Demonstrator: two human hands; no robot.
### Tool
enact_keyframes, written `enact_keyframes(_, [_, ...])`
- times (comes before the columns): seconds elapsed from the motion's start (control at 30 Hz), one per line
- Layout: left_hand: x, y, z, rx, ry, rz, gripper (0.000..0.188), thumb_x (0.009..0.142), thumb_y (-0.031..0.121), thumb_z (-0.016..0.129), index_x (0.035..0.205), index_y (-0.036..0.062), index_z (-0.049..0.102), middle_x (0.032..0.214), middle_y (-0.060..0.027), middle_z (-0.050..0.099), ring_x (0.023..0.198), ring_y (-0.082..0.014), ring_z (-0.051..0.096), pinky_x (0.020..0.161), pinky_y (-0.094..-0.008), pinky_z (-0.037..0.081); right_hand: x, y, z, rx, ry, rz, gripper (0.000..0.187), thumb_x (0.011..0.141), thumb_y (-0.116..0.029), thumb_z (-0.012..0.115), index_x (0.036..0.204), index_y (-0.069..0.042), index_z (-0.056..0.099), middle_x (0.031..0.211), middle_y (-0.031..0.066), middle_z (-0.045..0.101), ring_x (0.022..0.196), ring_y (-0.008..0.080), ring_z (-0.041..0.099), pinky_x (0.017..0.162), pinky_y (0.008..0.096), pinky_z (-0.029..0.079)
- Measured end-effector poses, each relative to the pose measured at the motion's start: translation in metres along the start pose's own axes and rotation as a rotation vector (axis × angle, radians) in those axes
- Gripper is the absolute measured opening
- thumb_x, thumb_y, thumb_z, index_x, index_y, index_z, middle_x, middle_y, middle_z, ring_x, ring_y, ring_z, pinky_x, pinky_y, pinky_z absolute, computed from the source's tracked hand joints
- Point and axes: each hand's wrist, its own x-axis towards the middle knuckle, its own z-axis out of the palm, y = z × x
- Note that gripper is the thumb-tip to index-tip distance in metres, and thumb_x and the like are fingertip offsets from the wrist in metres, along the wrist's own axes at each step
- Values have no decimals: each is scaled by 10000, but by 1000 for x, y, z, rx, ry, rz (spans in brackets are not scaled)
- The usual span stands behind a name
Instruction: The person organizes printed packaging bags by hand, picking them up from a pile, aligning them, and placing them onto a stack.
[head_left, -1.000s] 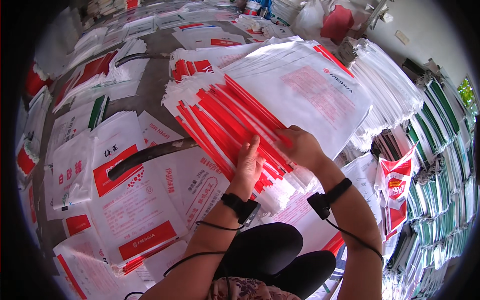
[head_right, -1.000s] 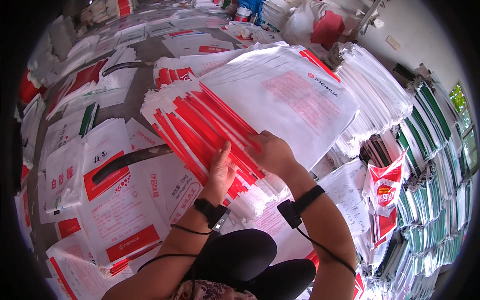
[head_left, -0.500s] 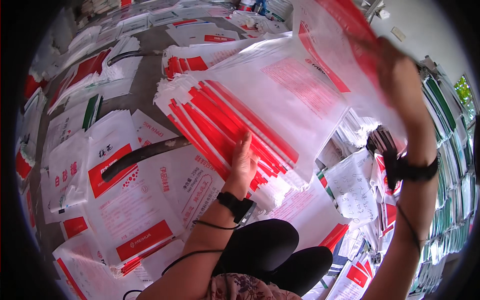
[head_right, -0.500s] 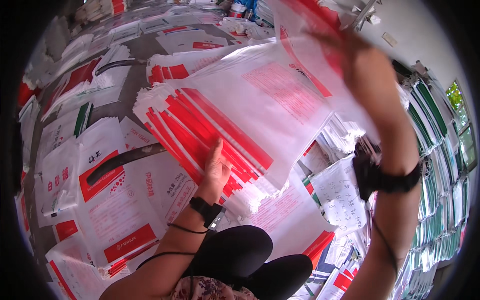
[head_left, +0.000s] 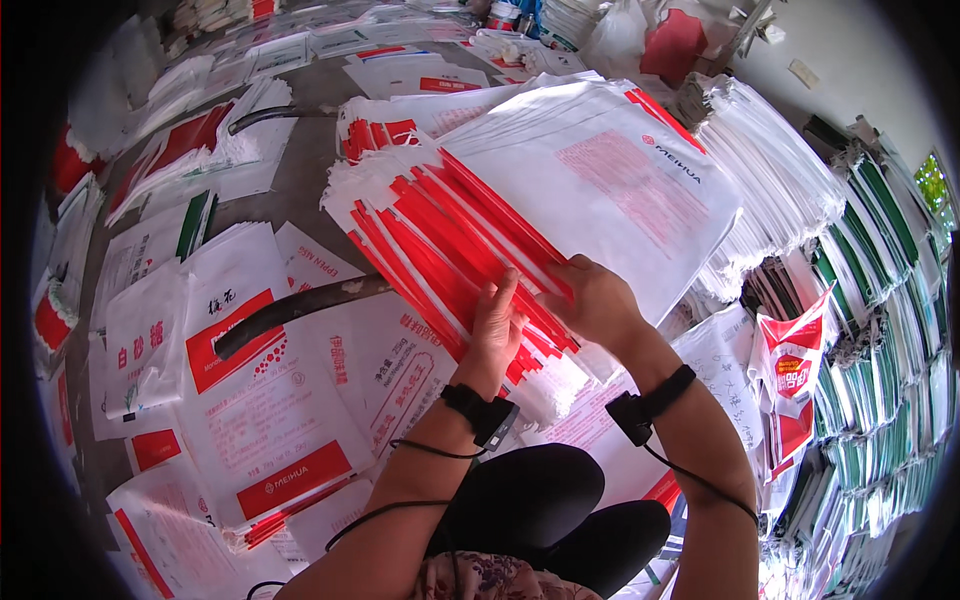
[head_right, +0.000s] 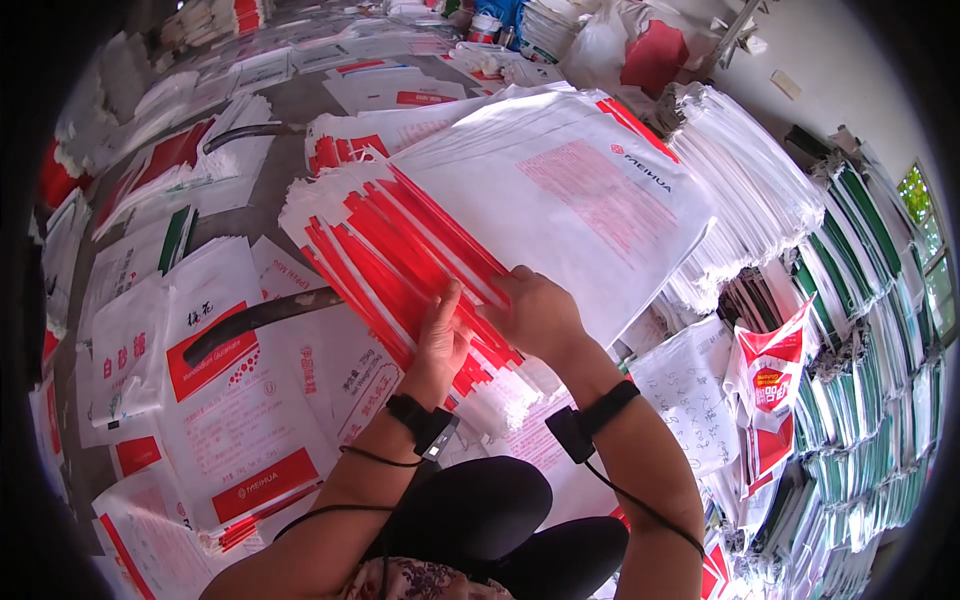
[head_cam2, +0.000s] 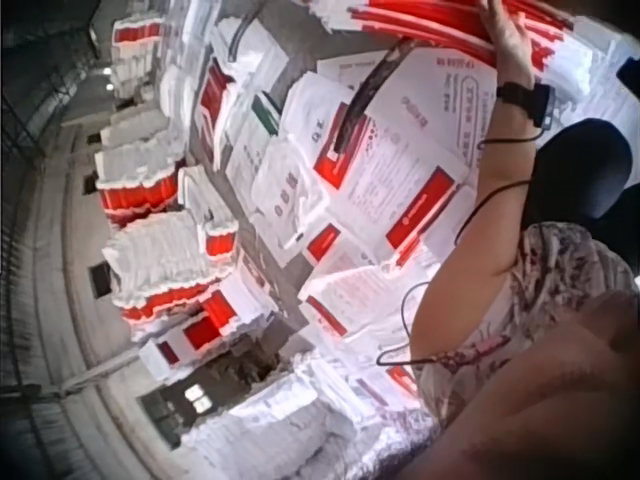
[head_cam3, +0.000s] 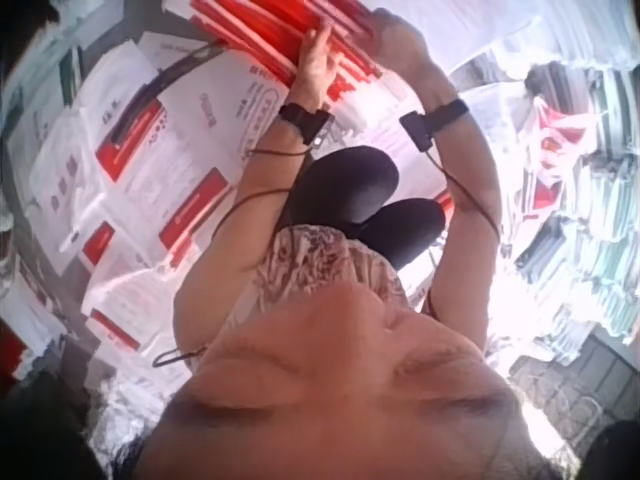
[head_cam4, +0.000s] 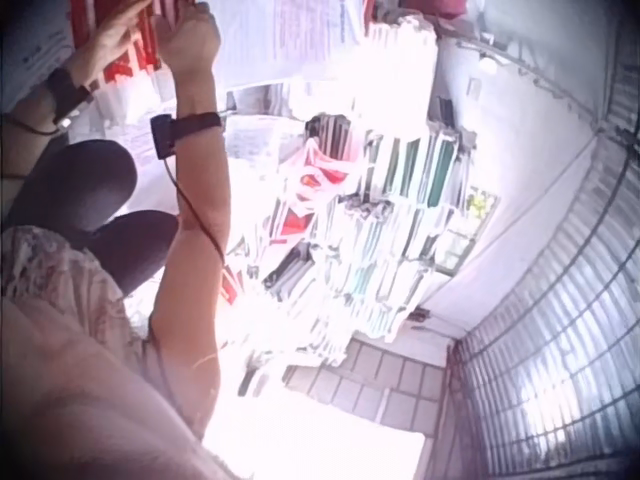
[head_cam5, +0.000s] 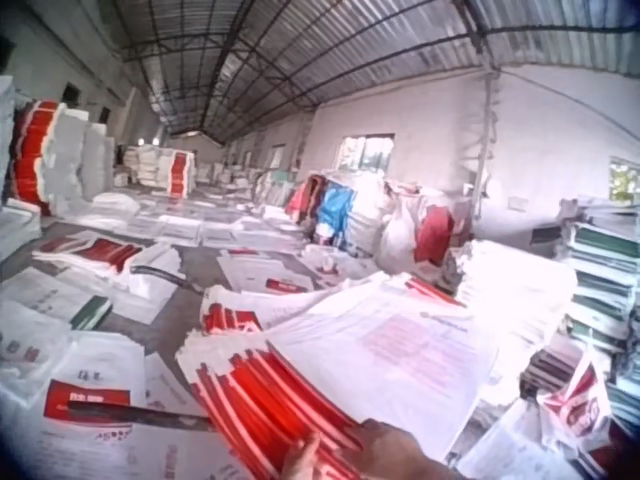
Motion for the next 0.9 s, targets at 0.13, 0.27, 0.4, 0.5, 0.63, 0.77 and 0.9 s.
enact_keyframes(0.13, [-2,2,-4,18,45,-33,686,765,426,831,1292,162,481,1283,-1,531,1181,-129,464,987,-435,353,10,34,3,69,-58,47,278,873,-248,579,1063,-60,656,1014,161,645,899,347,643,793,429,531])
enact_keyframes(0.27, [1,-4,-6,50,138,-62,731,760,505,808,1312,156,481,1323,-23,526,1225,-159,460,1049,-457,325,48,111,-40,-299,-37,45,280,880,-126,451,1067,-7,623,976,213,666,868,389,654,792,510,516])
enact_keyframes(0.4, [-1,-6,-4,-53,-5,-48,848,769,674,689,1387,157,424,1431,-59,464,1345,-230,394,1121,-493,275,69,85,-239,-654,395,-86,311,946,-160,455,1196,-84,624,922,215,686,820,393,662,736,493,522])
enact_keyframes(0.5, [-4,-3,5,-55,37,-23,861,767,676,689,1397,156,418,1448,-59,446,1361,-234,377,1135,-498,263,42,-3,-262,-331,432,-56,360,944,-55,441,1265,-93,601,997,193,681,878,377,671,763,406,543])
enact_keyframes(0.63, [-1,0,-5,-26,-49,-25,902,760,686,686,1427,155,391,1484,-61,408,1398,-237,334,1152,-492,246,18,-9,-172,-373,212,-248,461,871,6,472,1300,-128,577,996,176,628,864,357,656,702,421,543])
enact_keyframes(0.77, [2,-10,-14,-48,-67,-52,956,751,723,653,1456,152,356,1495,-70,397,1389,-238,359,1157,-469,264,-11,1,-47,-409,30,-245,643,837,-29,530,1442,-218,421,943,137,564,732,279,656,644,385,556])
enact_keyframes(0.9, [2,-9,-16,-110,-122,-42,925,782,722,610,1455,142,353,1493,-76,403,1358,-244,408,1141,-436,323,-13,-12,-17,-372,-99,-131,720,847,-44,527,1491,-313,349,967,138,575,714,282,658,639,385,560])
